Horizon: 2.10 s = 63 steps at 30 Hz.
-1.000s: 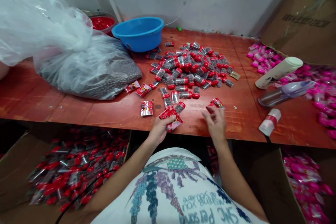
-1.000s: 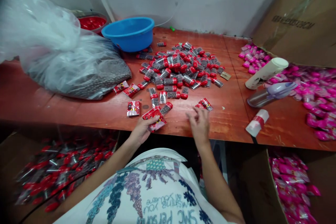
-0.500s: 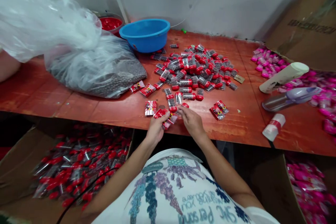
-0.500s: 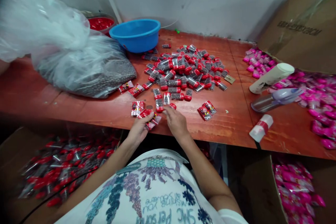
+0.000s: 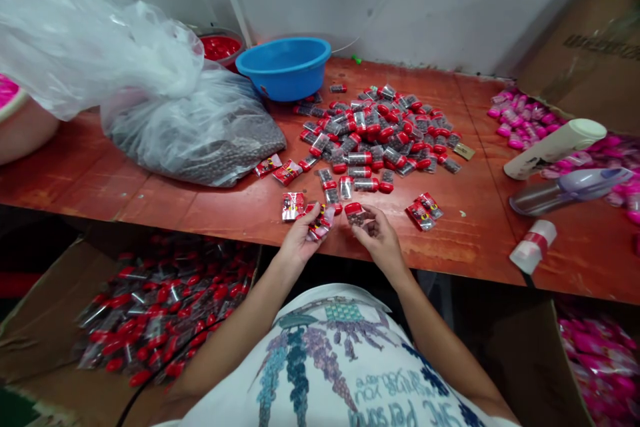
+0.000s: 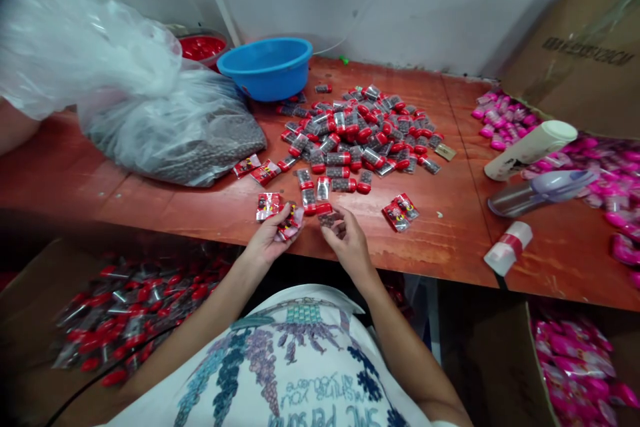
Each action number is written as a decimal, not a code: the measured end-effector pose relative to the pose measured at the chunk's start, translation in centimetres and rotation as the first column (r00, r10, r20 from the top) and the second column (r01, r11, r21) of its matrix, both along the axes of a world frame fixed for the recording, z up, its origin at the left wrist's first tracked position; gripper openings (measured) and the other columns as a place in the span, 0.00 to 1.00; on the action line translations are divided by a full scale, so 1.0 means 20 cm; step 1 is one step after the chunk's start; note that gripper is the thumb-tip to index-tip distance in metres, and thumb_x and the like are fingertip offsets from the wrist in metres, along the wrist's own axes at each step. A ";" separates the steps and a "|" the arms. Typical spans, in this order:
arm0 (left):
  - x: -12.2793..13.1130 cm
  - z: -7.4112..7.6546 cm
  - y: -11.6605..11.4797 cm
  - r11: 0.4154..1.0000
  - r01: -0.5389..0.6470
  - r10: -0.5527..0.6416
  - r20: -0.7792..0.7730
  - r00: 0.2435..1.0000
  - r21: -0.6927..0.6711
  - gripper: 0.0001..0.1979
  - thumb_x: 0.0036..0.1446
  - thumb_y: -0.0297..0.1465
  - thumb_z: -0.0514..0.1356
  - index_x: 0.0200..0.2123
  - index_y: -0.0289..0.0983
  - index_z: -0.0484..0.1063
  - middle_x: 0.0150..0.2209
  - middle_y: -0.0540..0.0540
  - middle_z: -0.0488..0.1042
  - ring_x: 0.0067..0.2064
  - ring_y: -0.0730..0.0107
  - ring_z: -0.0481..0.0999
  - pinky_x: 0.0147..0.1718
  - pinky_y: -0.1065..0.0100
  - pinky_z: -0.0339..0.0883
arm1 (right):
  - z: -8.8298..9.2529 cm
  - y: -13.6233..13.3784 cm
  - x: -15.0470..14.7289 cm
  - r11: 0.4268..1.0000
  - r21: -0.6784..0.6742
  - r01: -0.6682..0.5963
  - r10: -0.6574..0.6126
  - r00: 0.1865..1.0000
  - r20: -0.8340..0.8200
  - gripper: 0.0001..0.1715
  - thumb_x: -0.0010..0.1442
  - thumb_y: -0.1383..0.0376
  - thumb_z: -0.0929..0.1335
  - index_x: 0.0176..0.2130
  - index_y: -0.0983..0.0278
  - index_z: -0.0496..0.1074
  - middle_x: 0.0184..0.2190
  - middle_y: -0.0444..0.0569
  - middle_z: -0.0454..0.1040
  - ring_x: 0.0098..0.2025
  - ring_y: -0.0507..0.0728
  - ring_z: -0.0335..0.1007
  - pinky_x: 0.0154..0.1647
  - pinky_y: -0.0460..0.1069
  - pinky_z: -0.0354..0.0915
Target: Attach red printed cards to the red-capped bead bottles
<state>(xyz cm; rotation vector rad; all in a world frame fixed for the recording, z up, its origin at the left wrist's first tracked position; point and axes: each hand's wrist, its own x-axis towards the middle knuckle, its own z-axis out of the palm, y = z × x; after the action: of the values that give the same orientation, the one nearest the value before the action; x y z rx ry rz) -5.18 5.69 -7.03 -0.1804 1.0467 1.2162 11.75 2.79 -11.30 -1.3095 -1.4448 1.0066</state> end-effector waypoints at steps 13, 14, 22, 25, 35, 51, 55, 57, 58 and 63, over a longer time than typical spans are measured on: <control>0.07 -0.03 -0.03 0.966 0.035 -0.010 -0.099 0.995 0.256 0.04 0.48 0.21 0.66 0.28 0.31 0.74 0.28 0.46 0.78 0.29 0.71 0.78 0.35 0.68 0.74 | 0.06 -0.09 -0.06 0.995 -0.012 -0.100 0.096 0.979 -0.178 0.26 0.57 0.64 0.68 0.55 0.55 0.67 0.41 0.47 0.70 0.37 0.53 0.68 0.38 0.48 0.66; 0.07 -0.03 -0.04 0.957 0.035 0.000 -0.117 0.993 0.289 0.06 0.45 0.21 0.67 0.29 0.31 0.74 0.28 0.46 0.78 0.29 0.71 0.78 0.36 0.68 0.74 | 0.06 -0.09 -0.06 0.995 -0.017 -0.094 0.089 0.974 -0.207 0.25 0.57 0.64 0.68 0.55 0.55 0.67 0.41 0.47 0.69 0.36 0.53 0.67 0.38 0.49 0.66; 0.10 -0.03 -0.08 0.882 0.122 0.037 -0.325 0.945 0.456 0.16 0.36 0.24 0.72 0.31 0.33 0.73 0.31 0.49 0.78 0.31 0.71 0.77 0.35 0.70 0.72 | 0.08 -0.11 -0.03 0.984 0.084 -0.156 0.167 0.976 -0.140 0.26 0.59 0.66 0.67 0.57 0.53 0.67 0.40 0.46 0.67 0.43 0.53 0.67 0.44 0.48 0.65; 0.10 -0.02 -0.09 0.871 0.161 0.031 -0.379 0.925 0.464 0.18 0.36 0.25 0.72 0.33 0.34 0.73 0.31 0.49 0.78 0.32 0.70 0.78 0.36 0.69 0.72 | 0.07 -0.12 -0.04 0.983 0.098 -0.157 0.171 0.974 -0.150 0.24 0.60 0.65 0.67 0.56 0.53 0.67 0.42 0.46 0.67 0.44 0.54 0.67 0.45 0.49 0.65; 0.07 -0.01 -0.10 0.855 0.312 -0.123 -0.422 0.898 0.415 0.21 0.31 0.21 0.73 0.33 0.34 0.75 0.33 0.48 0.79 0.34 0.68 0.78 0.39 0.68 0.71 | 0.02 -0.11 -0.06 0.999 -0.037 -0.005 -0.006 0.950 -0.312 0.21 0.57 0.60 0.69 0.51 0.60 0.71 0.45 0.49 0.73 0.43 0.56 0.70 0.47 0.52 0.68; 0.05 0.01 -0.08 0.825 0.361 -0.139 -0.463 0.876 0.436 0.16 0.32 0.23 0.73 0.30 0.34 0.77 0.31 0.47 0.79 0.34 0.68 0.77 0.41 0.67 0.70 | 0.04 -0.11 -0.05 0.995 -0.080 -0.066 0.029 0.916 -0.400 0.20 0.57 0.61 0.69 0.50 0.58 0.72 0.44 0.47 0.74 0.46 0.57 0.70 0.50 0.54 0.66; 0.08 0.03 -0.09 0.826 0.335 -0.078 -0.498 0.864 0.452 0.14 0.34 0.23 0.72 0.28 0.34 0.76 0.28 0.50 0.78 0.30 0.71 0.75 0.37 0.69 0.69 | 0.04 -0.11 -0.06 1.000 0.024 -0.014 0.020 0.965 -0.262 0.19 0.58 0.62 0.68 0.51 0.57 0.72 0.43 0.48 0.72 0.45 0.56 0.70 0.47 0.52 0.67; 0.08 0.03 -0.09 0.830 0.347 -0.068 -0.538 0.840 0.436 0.14 0.33 0.24 0.72 0.28 0.34 0.75 0.27 0.50 0.77 0.28 0.72 0.74 0.33 0.71 0.68 | 0.04 -0.12 -0.06 0.997 0.076 0.002 0.011 0.984 -0.178 0.20 0.60 0.62 0.67 0.52 0.56 0.71 0.42 0.48 0.72 0.44 0.56 0.70 0.46 0.51 0.67; 0.09 0.03 -0.09 0.833 0.354 -0.068 -0.557 0.828 0.425 0.14 0.33 0.25 0.72 0.28 0.34 0.75 0.27 0.51 0.77 0.28 0.73 0.74 0.31 0.72 0.67 | 0.04 -0.13 -0.06 0.995 0.101 0.012 0.002 0.990 -0.138 0.20 0.61 0.62 0.66 0.53 0.56 0.70 0.42 0.49 0.71 0.44 0.56 0.70 0.46 0.51 0.67; 0.09 0.00 -0.09 0.841 0.367 -0.050 -0.618 0.784 0.397 0.17 0.33 0.26 0.73 0.31 0.34 0.75 0.27 0.50 0.77 0.27 0.73 0.73 0.27 0.73 0.65 | 0.04 -0.14 -0.05 0.983 0.176 0.047 -0.043 0.999 -0.026 0.21 0.62 0.63 0.65 0.55 0.54 0.68 0.42 0.49 0.70 0.44 0.56 0.69 0.47 0.52 0.67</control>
<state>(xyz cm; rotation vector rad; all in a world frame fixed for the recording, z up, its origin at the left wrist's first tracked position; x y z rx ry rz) -3.31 3.93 -6.97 0.7651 1.1929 1.3169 10.67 -0.10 -10.52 -1.1933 -1.4466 0.8400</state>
